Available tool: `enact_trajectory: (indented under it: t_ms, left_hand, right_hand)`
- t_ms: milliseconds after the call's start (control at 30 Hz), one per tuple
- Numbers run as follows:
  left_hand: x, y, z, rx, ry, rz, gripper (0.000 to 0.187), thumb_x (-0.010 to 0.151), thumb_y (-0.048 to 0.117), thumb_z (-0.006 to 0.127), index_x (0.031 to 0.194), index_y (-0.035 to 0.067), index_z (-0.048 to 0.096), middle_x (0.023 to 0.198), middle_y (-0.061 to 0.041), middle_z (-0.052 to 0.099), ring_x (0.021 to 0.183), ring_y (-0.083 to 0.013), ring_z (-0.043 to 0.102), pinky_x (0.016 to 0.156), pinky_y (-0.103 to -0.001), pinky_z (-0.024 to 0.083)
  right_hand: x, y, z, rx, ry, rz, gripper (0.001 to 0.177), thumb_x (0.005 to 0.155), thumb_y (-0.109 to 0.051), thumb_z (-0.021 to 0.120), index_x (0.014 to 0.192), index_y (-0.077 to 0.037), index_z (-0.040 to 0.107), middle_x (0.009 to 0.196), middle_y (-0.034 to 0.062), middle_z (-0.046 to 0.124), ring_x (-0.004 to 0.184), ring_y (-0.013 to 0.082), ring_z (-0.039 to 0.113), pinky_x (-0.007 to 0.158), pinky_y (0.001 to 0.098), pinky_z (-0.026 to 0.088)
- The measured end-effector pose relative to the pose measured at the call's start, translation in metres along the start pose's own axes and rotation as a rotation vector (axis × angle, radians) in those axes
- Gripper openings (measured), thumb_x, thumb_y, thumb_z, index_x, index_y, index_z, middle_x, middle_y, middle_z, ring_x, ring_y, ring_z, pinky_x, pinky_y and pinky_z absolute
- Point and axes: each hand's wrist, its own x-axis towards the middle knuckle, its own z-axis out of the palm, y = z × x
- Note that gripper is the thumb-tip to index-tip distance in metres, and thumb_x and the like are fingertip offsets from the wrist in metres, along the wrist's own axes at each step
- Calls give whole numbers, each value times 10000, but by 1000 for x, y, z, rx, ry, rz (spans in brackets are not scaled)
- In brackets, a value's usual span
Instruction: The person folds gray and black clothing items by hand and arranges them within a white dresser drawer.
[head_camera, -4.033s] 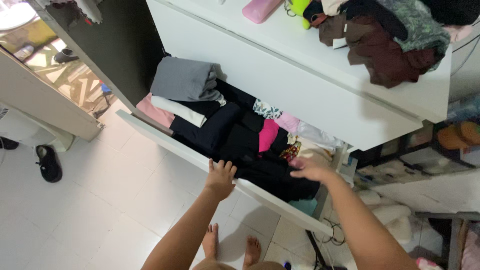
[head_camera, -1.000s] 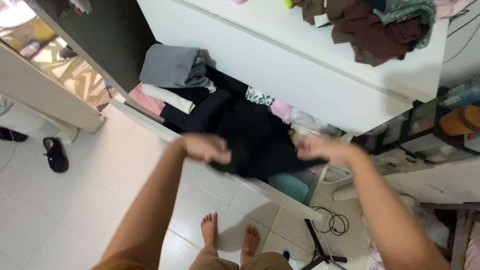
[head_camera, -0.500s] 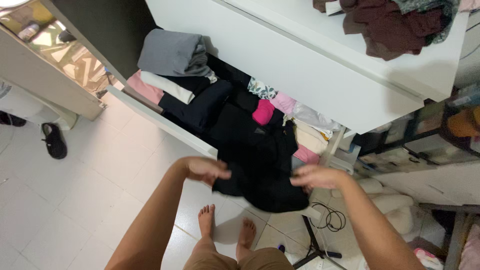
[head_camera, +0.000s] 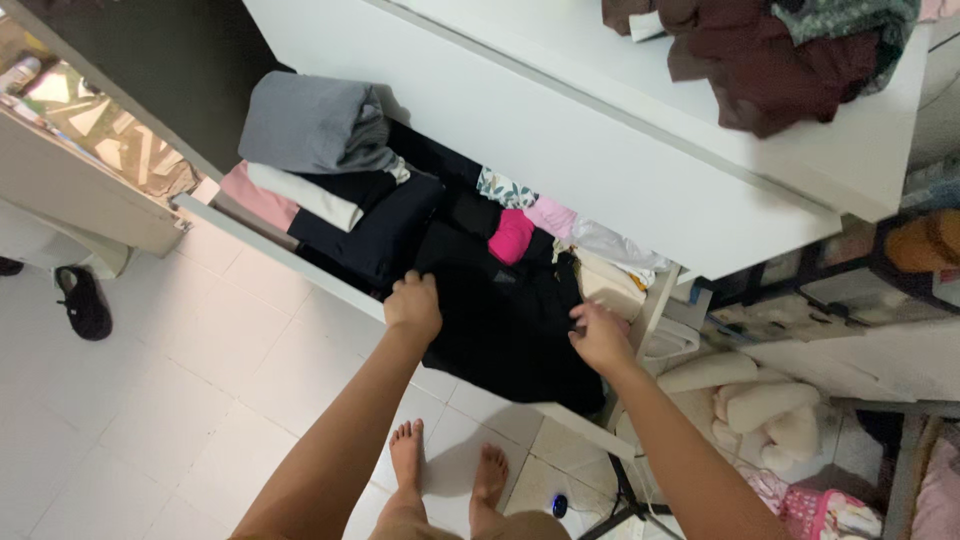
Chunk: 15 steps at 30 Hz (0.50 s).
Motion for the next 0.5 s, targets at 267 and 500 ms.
enact_trajectory:
  t_ms: [267, 500]
  left_hand:
    - [69, 17, 8, 77, 381, 598, 808, 766, 207, 706, 1508, 173, 388, 1591, -107, 430, 1469, -360, 277, 1148, -625, 242]
    - [83, 2, -8, 8, 200, 460, 274, 955, 207, 630, 1221, 158, 672, 1300, -75, 547, 1285, -296, 478, 1104, -488, 398]
  right_hand:
    - [73, -54, 6, -120, 39, -495, 641, 780, -47, 731, 1381, -37, 505, 1414, 257, 525, 1296, 463, 490, 1047, 529, 426]
    - [101, -98, 10, -392, -314, -181, 552, 807, -95, 700, 1334, -195, 570, 1268, 116, 599, 1241, 370, 553, 991, 503, 487]
